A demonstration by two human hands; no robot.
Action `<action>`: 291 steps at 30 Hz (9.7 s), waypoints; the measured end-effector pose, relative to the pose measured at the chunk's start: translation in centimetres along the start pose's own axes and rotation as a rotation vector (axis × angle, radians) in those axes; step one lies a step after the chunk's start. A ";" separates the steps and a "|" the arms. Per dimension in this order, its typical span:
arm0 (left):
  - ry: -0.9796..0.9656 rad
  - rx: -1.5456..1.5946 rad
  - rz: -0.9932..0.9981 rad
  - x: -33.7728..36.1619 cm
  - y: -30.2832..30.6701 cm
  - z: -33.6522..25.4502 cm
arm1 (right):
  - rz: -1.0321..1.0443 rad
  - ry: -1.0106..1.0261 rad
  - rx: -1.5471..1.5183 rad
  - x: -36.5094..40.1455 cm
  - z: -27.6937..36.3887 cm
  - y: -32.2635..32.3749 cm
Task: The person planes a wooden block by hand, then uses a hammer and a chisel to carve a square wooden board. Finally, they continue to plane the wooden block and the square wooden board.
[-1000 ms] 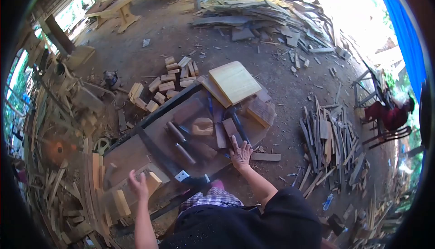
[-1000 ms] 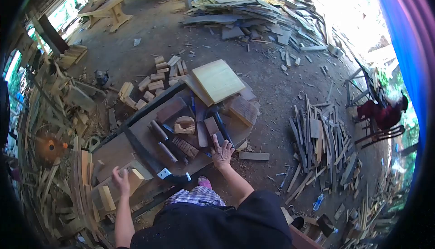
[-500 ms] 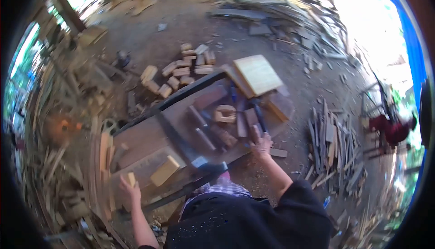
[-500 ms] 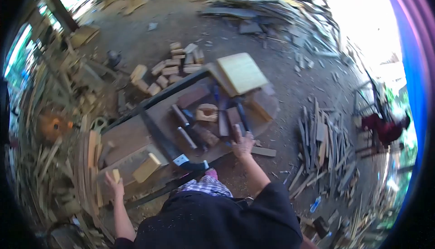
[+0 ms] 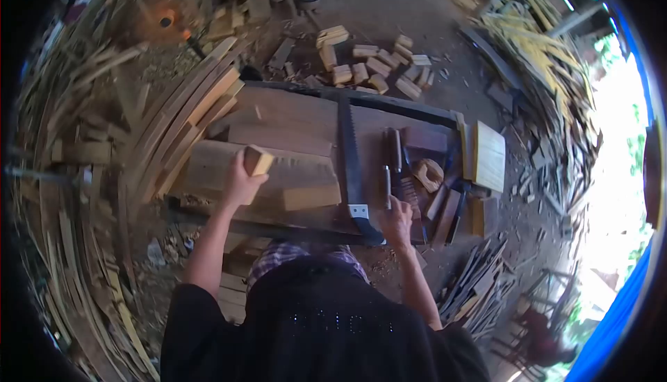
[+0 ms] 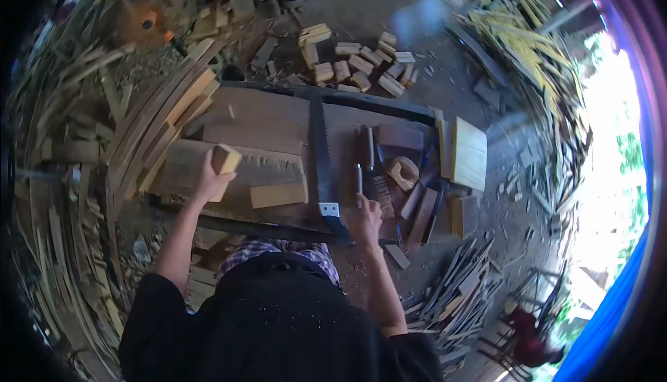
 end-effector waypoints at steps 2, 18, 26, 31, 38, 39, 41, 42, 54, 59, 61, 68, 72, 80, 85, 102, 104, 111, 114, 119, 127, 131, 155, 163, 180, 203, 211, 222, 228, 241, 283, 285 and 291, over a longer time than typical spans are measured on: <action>-0.075 -0.125 0.094 0.5 -0.7 -4.7 | 0.077 0.209 0.000 -0.8 5.2 -1.3; -0.360 -0.753 0.502 1.9 -11.1 -13.1 | 0.309 0.258 -0.402 -1.9 7.9 -9.7; -0.247 -0.699 0.564 0.6 -10.1 -14.1 | 0.301 0.287 -0.383 -4.4 7.3 -12.2; -0.230 -0.443 0.562 -1.8 -7.9 -12.8 | 0.275 0.123 -0.322 -1.7 11.0 -4.9; 0.226 0.998 0.774 -0.2 -14.5 -13.1 | 0.421 0.350 -1.167 0.5 12.6 -0.3; 0.230 0.999 0.770 0.2 -15.8 -14.3 | 0.427 0.348 -1.168 1.0 11.7 0.7; 0.286 1.083 0.704 1.7 -18.7 -17.5 | 0.260 0.300 -1.196 1.4 8.7 2.9; 0.275 1.065 0.691 2.0 -20.9 -17.6 | 0.266 0.299 -1.188 1.8 6.9 4.0; 0.610 1.136 1.055 10.6 -46.0 -27.6 | 0.285 0.081 -1.370 12.0 -18.5 13.7; 0.501 0.808 1.166 12.8 -52.7 -32.1 | 0.114 0.020 -1.725 17.7 -25.2 13.2; 0.344 0.728 1.144 13.6 -54.9 -32.2 | 0.083 -0.005 -1.737 18.9 -26.7 12.9; 0.342 0.701 1.364 14.1 -56.5 -34.3 | 0.004 0.031 -1.881 21.2 -30.0 10.7; 0.071 0.170 1.457 7.7 -58.3 -34.4 | -0.094 0.004 -2.090 22.8 -31.8 7.5; -0.775 -1.072 0.745 -1.1 -65.3 -33.4 | -0.293 -0.097 -1.979 22.8 -33.9 6.3; -0.773 -1.255 0.796 -2.6 -65.3 -32.2 | -0.341 -0.182 -1.871 21.0 -34.4 6.5; -0.959 -1.009 0.690 -3.7 -60.9 -30.0 | -0.388 -0.408 -0.230 11.4 -28.8 12.3; -0.934 -1.012 0.709 -3.9 -60.6 -29.8 | -0.383 -0.406 -0.043 10.2 -28.5 12.9; -0.690 -1.193 0.797 -4.4 -60.8 -29.6 | -0.474 -0.357 0.191 6.2 -29.2 14.6; -0.658 -1.026 0.672 -4.2 -60.0 -28.8 | -0.534 -0.356 0.197 5.9 -29.2 14.6; -0.668 -0.841 0.466 -3.9 -58.6 -28.7 | -0.532 -0.432 0.172 8.1 -29.2 14.2; -0.555 -0.824 0.485 -3.9 -58.5 -30.0 | -0.539 -0.535 0.085 8.8 -29.1 14.0; -0.532 -0.594 0.339 -4.3 -57.6 -30.0 | -0.639 -0.395 0.102 10.9 -26.8 15.1; -0.189 -0.139 0.539 -3.1 -52.8 -25.2 | -0.143 -0.266 -0.181 5.0 -23.5 5.6; -0.077 -0.187 0.605 0.0 -54.1 -25.7 | -0.020 -0.153 -0.168 6.1 -24.8 4.1; -0.141 -0.097 0.436 3.7 -46.8 -23.9 | 0.024 -0.095 -0.110 4.9 -26.1 1.8; -0.298 -0.114 0.395 2.5 -48.2 -18.5 | -0.053 -0.195 -0.226 2.7 -22.6 4.6; -0.114 -0.060 0.464 4.1 -44.5 -16.7 | 0.088 -0.227 0.032 3.5 -20.9 9.4; -0.090 0.318 0.199 1.1 -34.8 -15.9 | -1.504 0.337 -0.578 8.9 -27.1 44.7; 0.026 0.294 0.215 2.4 -37.1 -13.3 | -0.299 -0.175 -2.015 -10.4 -32.1 20.7; 0.121 0.301 0.235 5.6 -34.4 -9.3 | -0.453 -0.586 -2.044 -14.8 -30.5 14.7; -0.776 -0.240 -0.577 -1.7 1.1 -29.4 | 0.854 0.137 -1.266 -2.0 14.1 -5.8; -0.698 -0.281 -0.352 -2.6 -1.4 -25.8 | 0.850 0.121 -1.265 -2.4 12.8 -6.9; -0.283 -0.610 -0.060 -5.2 -7.6 -11.7 | 0.891 -0.004 -0.957 -0.5 11.3 -6.8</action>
Point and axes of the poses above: each hand's wrist, its own x-axis away from the middle knuckle, its own y-axis out of the back of the hand, z = x × y, the point moved 5 cm from there along -x, towards the middle knuckle, and after that the axes turned 15 degrees about z, right-handed, at the moved point
